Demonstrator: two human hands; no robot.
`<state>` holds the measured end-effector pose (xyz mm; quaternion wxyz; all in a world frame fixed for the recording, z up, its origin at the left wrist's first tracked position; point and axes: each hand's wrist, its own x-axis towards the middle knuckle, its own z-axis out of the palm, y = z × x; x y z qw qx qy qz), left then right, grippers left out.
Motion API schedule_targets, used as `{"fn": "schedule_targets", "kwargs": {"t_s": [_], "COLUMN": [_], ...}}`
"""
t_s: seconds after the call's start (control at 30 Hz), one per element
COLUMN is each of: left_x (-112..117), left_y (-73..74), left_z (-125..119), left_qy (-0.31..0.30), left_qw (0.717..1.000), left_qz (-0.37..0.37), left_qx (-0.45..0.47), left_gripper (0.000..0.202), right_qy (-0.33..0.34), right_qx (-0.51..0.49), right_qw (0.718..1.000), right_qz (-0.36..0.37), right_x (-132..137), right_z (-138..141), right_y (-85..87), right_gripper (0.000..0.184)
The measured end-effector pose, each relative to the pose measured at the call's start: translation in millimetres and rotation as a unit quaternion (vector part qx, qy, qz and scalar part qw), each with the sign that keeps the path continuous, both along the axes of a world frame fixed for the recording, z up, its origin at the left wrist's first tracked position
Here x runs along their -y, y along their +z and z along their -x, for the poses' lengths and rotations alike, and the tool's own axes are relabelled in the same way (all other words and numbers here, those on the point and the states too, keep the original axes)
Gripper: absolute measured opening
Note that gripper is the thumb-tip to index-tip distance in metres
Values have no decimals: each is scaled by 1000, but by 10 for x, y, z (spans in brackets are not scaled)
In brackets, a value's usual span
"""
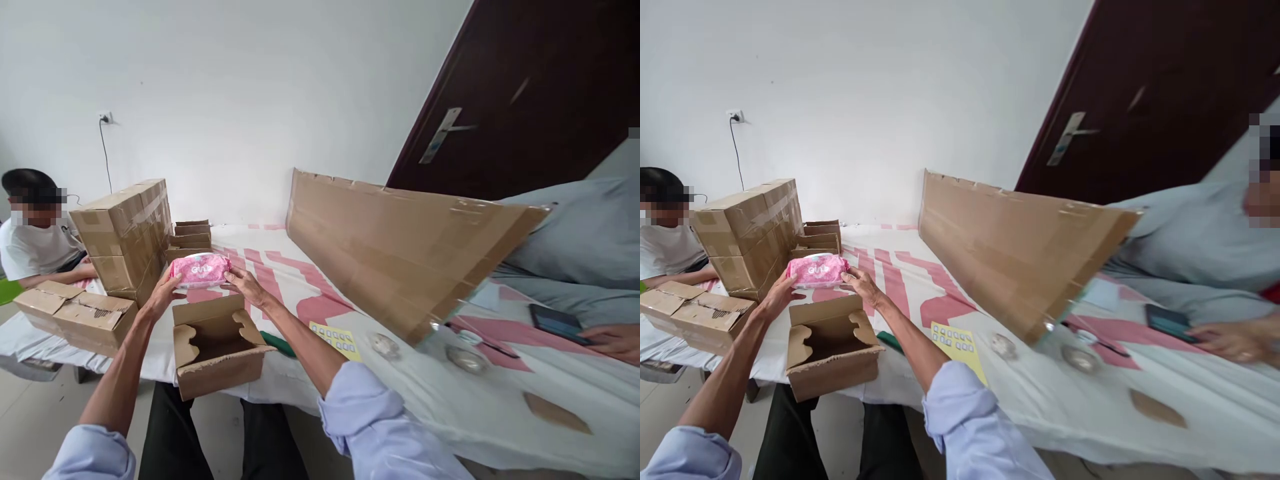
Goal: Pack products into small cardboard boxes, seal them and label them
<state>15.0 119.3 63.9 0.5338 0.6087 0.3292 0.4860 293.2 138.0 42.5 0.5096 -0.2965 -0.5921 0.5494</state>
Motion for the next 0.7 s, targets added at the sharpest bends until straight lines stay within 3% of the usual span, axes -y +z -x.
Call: {"fn": "schedule_targets", "kwargs": {"t_s": [0.2,0.4,0.5,0.7], "left_x": [-97,-53,-72,-86], "left_y": [-222,-279,-162,293], "left_z": [-57,-128,-144,-192], "left_qy": [4,-14,-8,-15], "left_qw": [998,997,998,997], "left_qz": [62,67,49,-31], "left_qx": [3,25,34,72], "left_gripper": [77,81,79,70], "right_qy": [-7,-11,-8,-43], "right_qx": [11,5,-13,-69], "right_qw": [1000,1000,999,996], "right_qz": [21,25,29,-45], "right_x": [-138,-170,-168,-76], "right_z": [-32,-99,-104,-110], "right_y": [-295,-332,-223,217], "right_gripper": [50,47,57,60]}}
